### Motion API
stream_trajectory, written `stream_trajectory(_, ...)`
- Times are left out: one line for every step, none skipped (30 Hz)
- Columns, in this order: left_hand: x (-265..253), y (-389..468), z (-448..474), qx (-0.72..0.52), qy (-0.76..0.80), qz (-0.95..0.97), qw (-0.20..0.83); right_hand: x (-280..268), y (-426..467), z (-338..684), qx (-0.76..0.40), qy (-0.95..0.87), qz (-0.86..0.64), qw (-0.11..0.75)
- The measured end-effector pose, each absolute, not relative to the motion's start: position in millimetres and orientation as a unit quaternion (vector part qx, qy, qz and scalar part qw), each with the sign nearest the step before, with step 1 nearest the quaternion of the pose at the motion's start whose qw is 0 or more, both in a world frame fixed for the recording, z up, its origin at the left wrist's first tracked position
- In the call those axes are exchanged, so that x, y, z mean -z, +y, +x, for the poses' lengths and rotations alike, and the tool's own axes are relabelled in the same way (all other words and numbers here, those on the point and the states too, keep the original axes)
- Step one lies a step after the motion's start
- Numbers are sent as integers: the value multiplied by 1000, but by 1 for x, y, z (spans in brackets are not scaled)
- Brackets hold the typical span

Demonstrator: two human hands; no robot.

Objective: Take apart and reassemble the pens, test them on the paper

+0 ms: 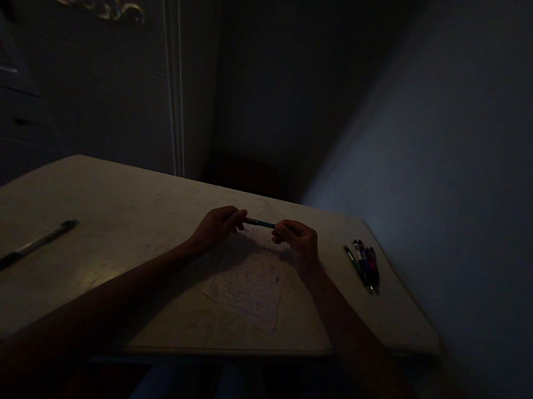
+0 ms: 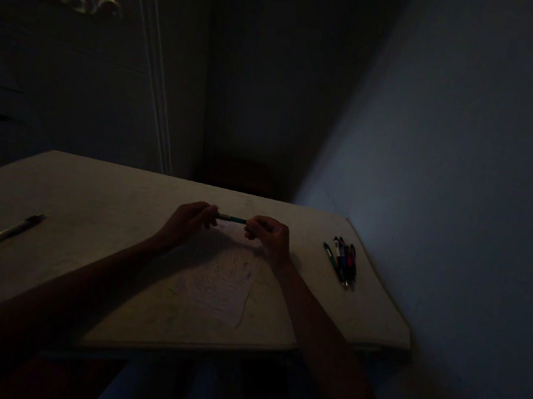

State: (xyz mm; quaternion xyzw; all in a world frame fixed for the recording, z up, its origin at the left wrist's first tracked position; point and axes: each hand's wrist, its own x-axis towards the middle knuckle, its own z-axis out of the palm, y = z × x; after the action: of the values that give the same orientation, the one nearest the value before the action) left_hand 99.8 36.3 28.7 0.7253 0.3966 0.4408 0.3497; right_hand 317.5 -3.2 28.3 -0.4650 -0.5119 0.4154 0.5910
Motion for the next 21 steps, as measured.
stream_trajectory(-29, 37, 100, -431, 396, 729, 354, -28, -3, 318, -416, -514, -465, 589)
stream_trajectory(-30, 37, 99, -430, 392, 731, 357, -29, -4, 317, -416, -515, -466, 586)
stream_trajectory(-31, 37, 99, -436, 387, 730, 356, -29, -4, 317, -416, -516, -469, 584)
stream_trajectory(-31, 36, 98, -445, 381, 730, 353, -30, -5, 317, -416, -514, -472, 583)
stream_trajectory(-32, 36, 98, -456, 372, 730, 347, -31, -5, 317, -416, -511, -475, 583)
stream_trajectory(-32, 35, 97, -464, 364, 733, 339, -32, -6, 316, -417, -509, -477, 583)
stream_trajectory(-32, 34, 97, -471, 356, 736, 331, -33, -6, 316, -418, -506, -478, 584)
stream_trajectory(-32, 34, 97, -477, 347, 739, 324, -33, -6, 315, -418, -504, -478, 585)
stream_trajectory(-32, 33, 98, -485, 342, 739, 319, -34, -6, 315, -419, -503, -479, 586)
stream_trajectory(-32, 32, 98, -493, 340, 736, 316, -33, -6, 315, -418, -502, -479, 587)
stream_trajectory(-32, 32, 99, -499, 344, 729, 317, -33, -6, 315, -418, -500, -478, 589)
stream_trajectory(-31, 32, 99, -501, 354, 722, 321, -32, -5, 316, -418, -499, -477, 590)
stream_trajectory(-31, 32, 100, -498, 365, 716, 327, -31, -5, 316, -419, -498, -475, 592)
stream_trajectory(-31, 32, 100, -487, 375, 714, 335, -30, -4, 316, -419, -498, -473, 594)
stream_trajectory(-31, 33, 100, -472, 382, 718, 342, -29, -4, 317, -420, -500, -471, 594)
stream_trajectory(-31, 33, 100, -453, 384, 725, 348, -28, -4, 317, -421, -502, -470, 592)
stream_trajectory(-32, 34, 100, -435, 382, 735, 353, -28, -4, 317, -421, -504, -471, 589)
stream_trajectory(-32, 34, 100, -423, 378, 742, 357, -27, -4, 318, -421, -505, -472, 587)
stream_trajectory(-33, 35, 99, -418, 373, 746, 359, -27, -3, 318, -420, -505, -475, 586)
stream_trajectory(-33, 35, 99, -421, 369, 747, 358, -27, -3, 318, -419, -504, -477, 585)
stream_trajectory(-34, 35, 99, -430, 363, 747, 355, -27, -3, 318, -418, -503, -479, 585)
